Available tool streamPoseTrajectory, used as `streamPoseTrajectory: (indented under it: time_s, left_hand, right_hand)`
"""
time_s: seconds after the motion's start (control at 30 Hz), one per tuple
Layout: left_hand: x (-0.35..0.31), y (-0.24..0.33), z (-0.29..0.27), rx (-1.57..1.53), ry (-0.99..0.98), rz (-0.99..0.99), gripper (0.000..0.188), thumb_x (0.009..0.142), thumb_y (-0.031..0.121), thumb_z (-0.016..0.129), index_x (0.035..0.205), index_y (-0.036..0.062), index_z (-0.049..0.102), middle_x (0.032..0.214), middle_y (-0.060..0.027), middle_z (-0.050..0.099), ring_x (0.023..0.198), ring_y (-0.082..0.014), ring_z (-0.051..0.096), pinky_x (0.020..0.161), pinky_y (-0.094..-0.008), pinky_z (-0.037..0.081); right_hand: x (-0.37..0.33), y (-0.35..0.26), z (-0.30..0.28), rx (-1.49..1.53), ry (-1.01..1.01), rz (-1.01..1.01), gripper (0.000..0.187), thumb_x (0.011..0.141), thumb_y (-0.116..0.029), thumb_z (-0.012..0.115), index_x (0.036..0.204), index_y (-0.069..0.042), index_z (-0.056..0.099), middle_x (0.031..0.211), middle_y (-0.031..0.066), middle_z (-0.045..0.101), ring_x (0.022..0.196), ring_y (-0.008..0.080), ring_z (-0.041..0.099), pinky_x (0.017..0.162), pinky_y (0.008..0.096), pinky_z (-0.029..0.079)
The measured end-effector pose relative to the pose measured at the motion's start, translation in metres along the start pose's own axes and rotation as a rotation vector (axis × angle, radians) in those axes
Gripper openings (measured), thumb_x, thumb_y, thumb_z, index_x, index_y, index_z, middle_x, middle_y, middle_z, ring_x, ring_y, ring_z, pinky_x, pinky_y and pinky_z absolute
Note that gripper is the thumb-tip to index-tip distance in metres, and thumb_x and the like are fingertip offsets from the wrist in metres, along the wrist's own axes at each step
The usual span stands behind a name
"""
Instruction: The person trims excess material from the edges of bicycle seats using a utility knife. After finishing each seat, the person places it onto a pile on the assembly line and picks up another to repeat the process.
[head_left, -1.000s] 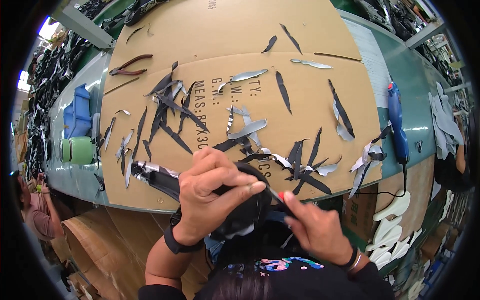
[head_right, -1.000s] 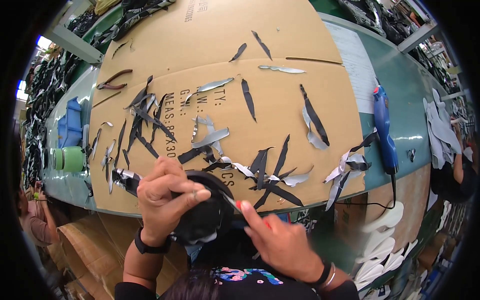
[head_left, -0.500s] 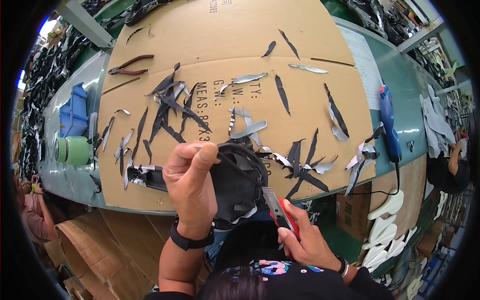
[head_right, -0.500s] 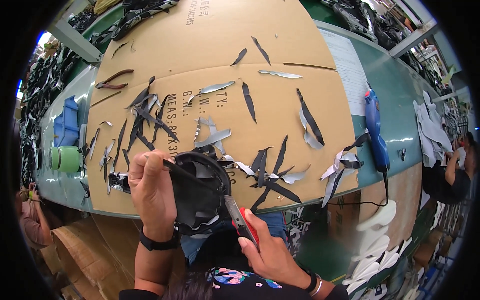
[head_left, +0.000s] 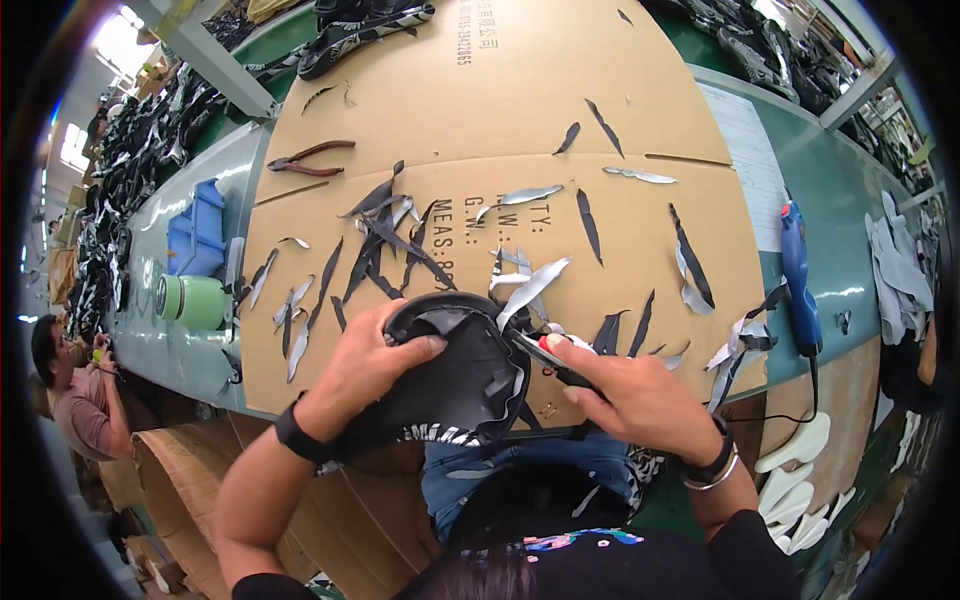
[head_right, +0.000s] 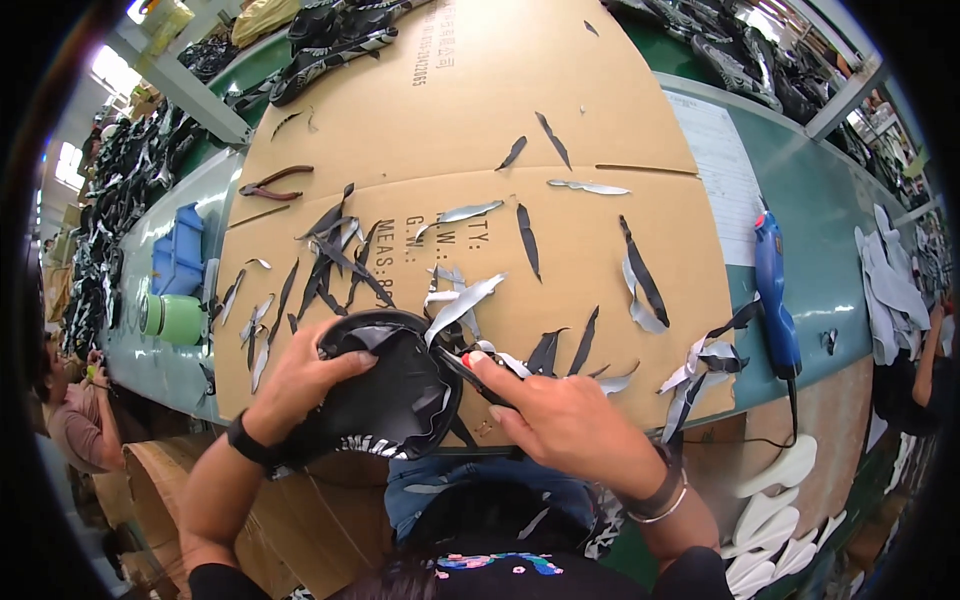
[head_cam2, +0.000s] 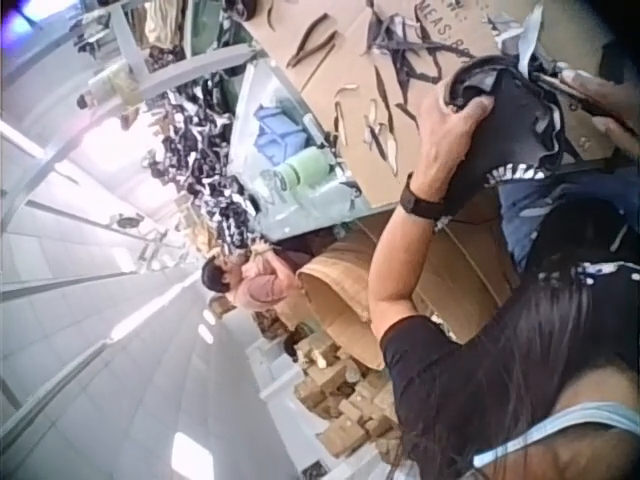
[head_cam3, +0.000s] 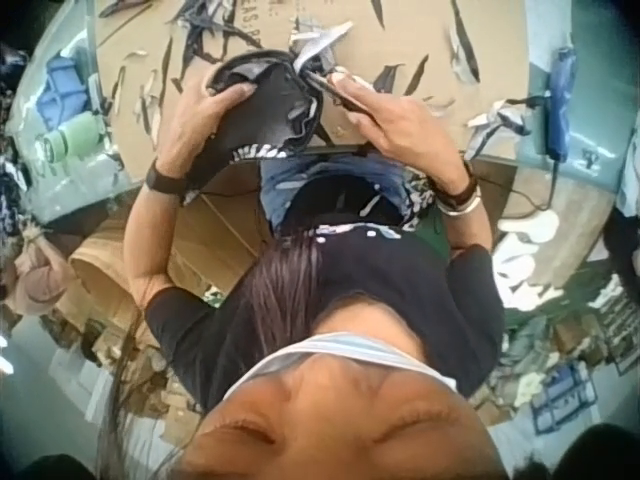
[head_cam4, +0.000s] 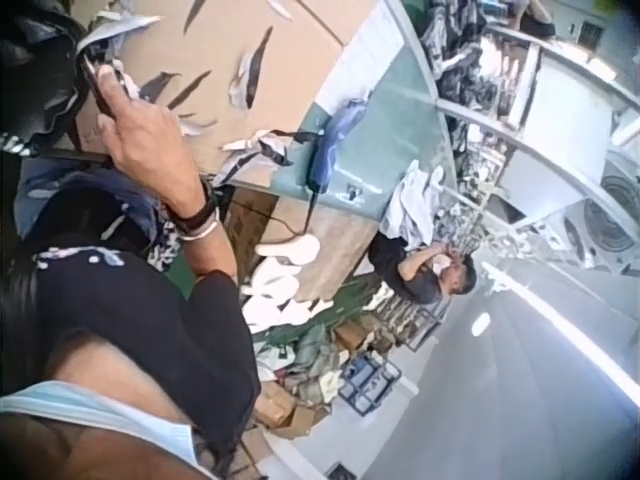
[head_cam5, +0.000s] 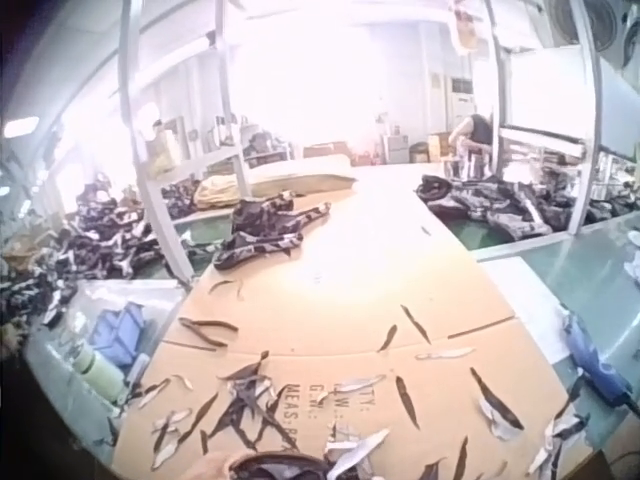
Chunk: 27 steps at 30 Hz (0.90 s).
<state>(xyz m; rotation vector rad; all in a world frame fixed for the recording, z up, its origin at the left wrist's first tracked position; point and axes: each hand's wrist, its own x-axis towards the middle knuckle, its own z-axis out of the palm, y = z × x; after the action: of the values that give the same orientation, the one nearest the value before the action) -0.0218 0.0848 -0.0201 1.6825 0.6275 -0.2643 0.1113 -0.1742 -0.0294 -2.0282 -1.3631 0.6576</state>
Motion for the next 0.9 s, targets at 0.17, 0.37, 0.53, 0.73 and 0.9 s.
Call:
streamPoseTrajectory:
  time_s: [0.17,0.37,0.53,0.73,0.9]
  left_hand:
    - [-0.021,-0.004,0.020,-0.102,0.274,0.003,0.035,0.076,0.012,0.070,0.105,-0.0048,0.063,0.092,-0.0069,0.066,0.083,-0.0118,0.059,0.076,-0.0252,0.047]
    - [-0.042,-0.015,0.053,-0.236,0.387,0.017,0.031,0.079,0.011,0.068,0.105,-0.0040,0.062,0.092,-0.0065,0.065,0.084,-0.0122,0.059,0.078,-0.0248,0.046]
    - [-0.068,-0.023,0.084,-0.295,0.622,0.081,0.026,0.081,0.008,0.067,0.103,-0.0034,0.060,0.091,-0.0073,0.065,0.085,-0.0130,0.058,0.079,-0.0263,0.046]
    - [-0.081,-0.029,0.117,-0.109,0.845,0.202,0.029,0.083,0.013,0.071,0.102,-0.0020,0.055,0.090,-0.0122,0.059,0.081,-0.0215,0.055,0.078,-0.0331,0.044]
    - [-0.095,-0.030,0.128,0.056,0.873,0.310,0.031,0.083,0.012,0.070,0.104,-0.0019,0.053,0.089,-0.0137,0.055,0.079,-0.0263,0.056,0.075,-0.0353,0.045]
  right_hand:
    - [-0.024,-0.007,0.027,0.043,0.040,0.018,0.061,0.089,-0.017,0.060,0.143,-0.006,0.033,0.066,0.0138,0.059,0.056,0.0343,0.059,0.049,0.0422,0.045]
    - [-0.047,-0.025,0.047,0.261,0.125,0.175,0.062,0.090,-0.013,0.060,0.143,-0.003,0.030,0.071,0.0190,0.060,0.061,0.0391,0.060,0.053,0.0461,0.045]
    - [-0.074,-0.044,0.048,0.251,0.040,0.247,0.064,0.089,-0.014,0.060,0.143,-0.001,0.028,0.069,0.0217,0.060,0.059,0.0408,0.060,0.052,0.0470,0.044]
    - [-0.108,-0.056,0.071,0.450,0.102,0.399,0.062,0.090,-0.015,0.060,0.142,-0.003,0.030,0.073,0.0253,0.062,0.059,0.0446,0.059,0.054,0.0485,0.045]
    - [-0.115,-0.051,0.056,0.306,0.239,0.253,0.060,0.090,-0.016,0.061,0.139,-0.004,0.029,0.106,0.0243,0.064,0.090,0.0370,0.067,0.077,0.0404,0.053]
